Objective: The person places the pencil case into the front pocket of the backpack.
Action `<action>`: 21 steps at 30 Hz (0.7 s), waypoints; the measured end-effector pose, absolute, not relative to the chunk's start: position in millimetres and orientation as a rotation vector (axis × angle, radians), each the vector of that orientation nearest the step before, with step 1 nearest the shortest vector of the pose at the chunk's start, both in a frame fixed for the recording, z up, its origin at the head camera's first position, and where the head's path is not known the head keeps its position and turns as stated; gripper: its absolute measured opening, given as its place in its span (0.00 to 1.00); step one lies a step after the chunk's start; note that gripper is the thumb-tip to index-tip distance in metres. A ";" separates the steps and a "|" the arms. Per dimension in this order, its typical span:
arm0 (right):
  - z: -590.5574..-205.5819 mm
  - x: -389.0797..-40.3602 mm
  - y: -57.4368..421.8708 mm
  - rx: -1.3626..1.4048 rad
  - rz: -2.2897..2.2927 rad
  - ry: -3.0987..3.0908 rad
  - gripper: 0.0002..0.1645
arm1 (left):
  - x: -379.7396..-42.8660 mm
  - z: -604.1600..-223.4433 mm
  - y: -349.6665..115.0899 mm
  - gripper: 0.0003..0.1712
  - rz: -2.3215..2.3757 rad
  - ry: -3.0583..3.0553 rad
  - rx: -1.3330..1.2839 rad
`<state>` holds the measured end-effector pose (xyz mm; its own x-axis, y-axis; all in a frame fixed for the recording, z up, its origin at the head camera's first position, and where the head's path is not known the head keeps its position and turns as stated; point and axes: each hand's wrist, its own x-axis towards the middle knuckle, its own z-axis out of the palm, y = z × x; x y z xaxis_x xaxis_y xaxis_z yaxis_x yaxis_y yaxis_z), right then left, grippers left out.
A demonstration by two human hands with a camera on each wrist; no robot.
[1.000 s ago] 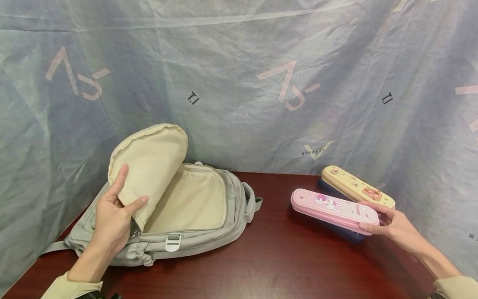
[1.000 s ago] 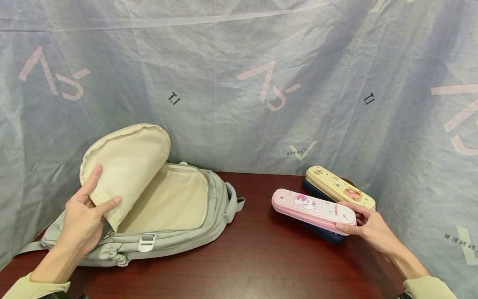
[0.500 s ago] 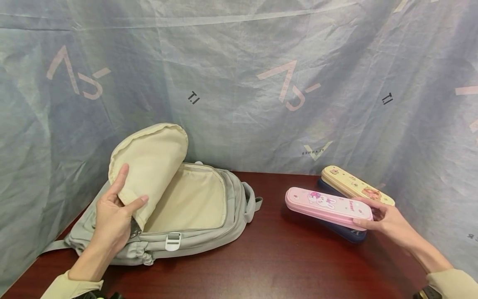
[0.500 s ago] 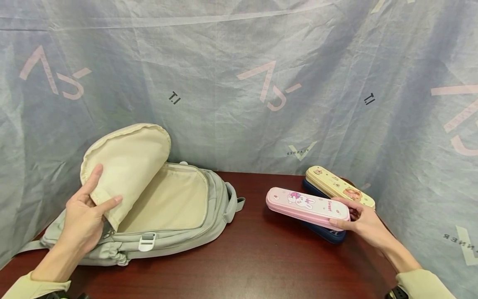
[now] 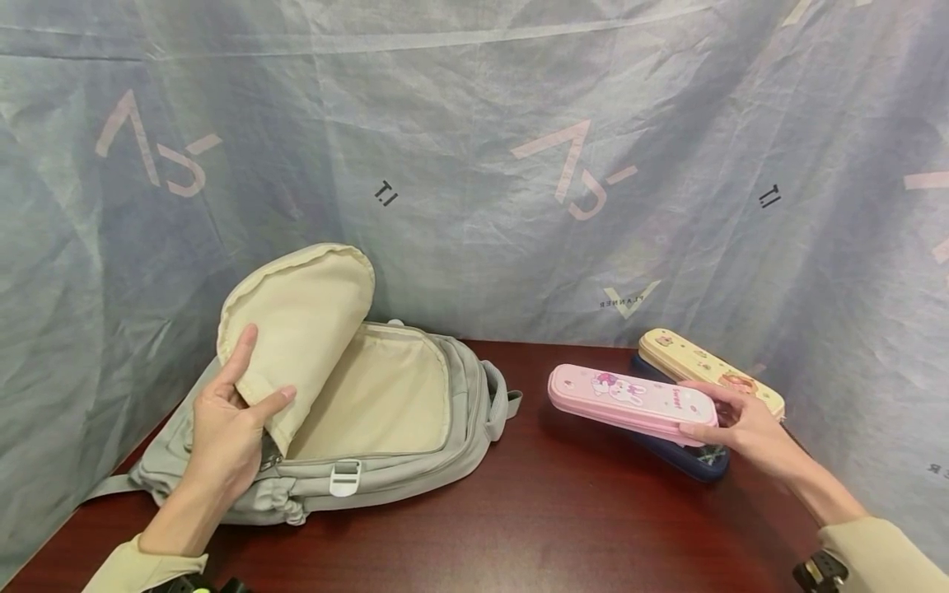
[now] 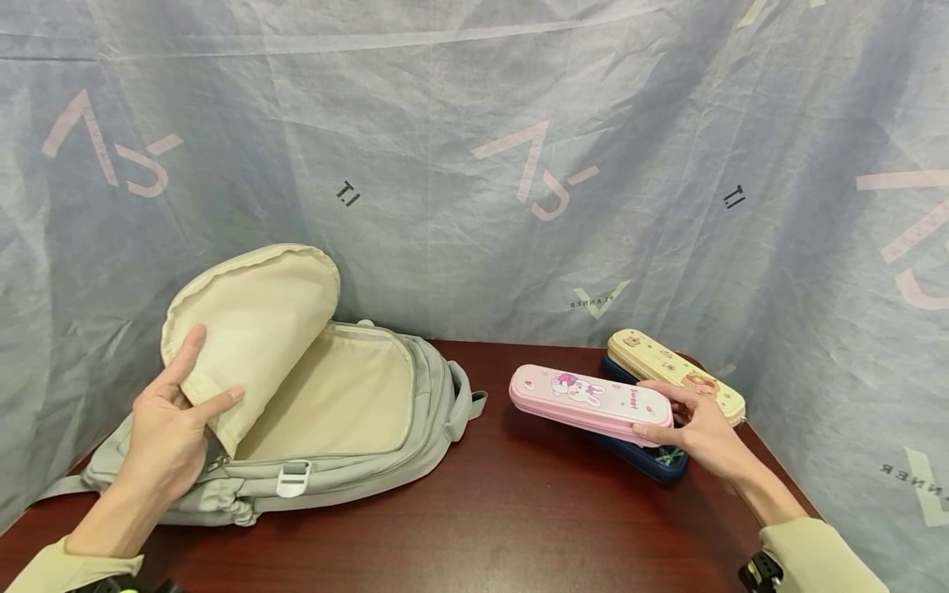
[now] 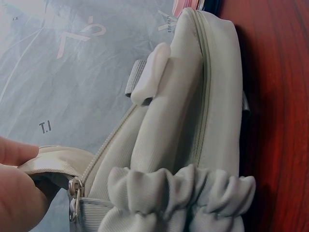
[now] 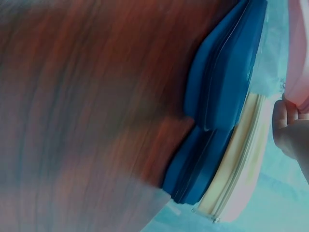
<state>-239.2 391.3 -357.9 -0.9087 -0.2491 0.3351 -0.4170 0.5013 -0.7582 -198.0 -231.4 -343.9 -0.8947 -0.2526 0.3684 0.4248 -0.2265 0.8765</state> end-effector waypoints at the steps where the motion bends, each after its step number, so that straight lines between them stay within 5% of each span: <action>1: -357.5 -240.3 389.8 0.582 1.356 -2.561 0.33 | -198.2 -343.9 -231.3 0.56 -2.160 -1.614 -0.204; 21: -339.4 -254.1 339.8 0.420 1.599 -2.666 0.43 | -198.9 -344.1 -231.3 0.56 -2.174 -1.590 -0.197</action>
<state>-254.1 339.8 -339.4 -0.9641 -0.2256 0.1402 -0.2299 0.4445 -0.8657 -198.9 -231.3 -344.1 -0.8942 -0.2616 0.3632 0.4254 -0.2442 0.8714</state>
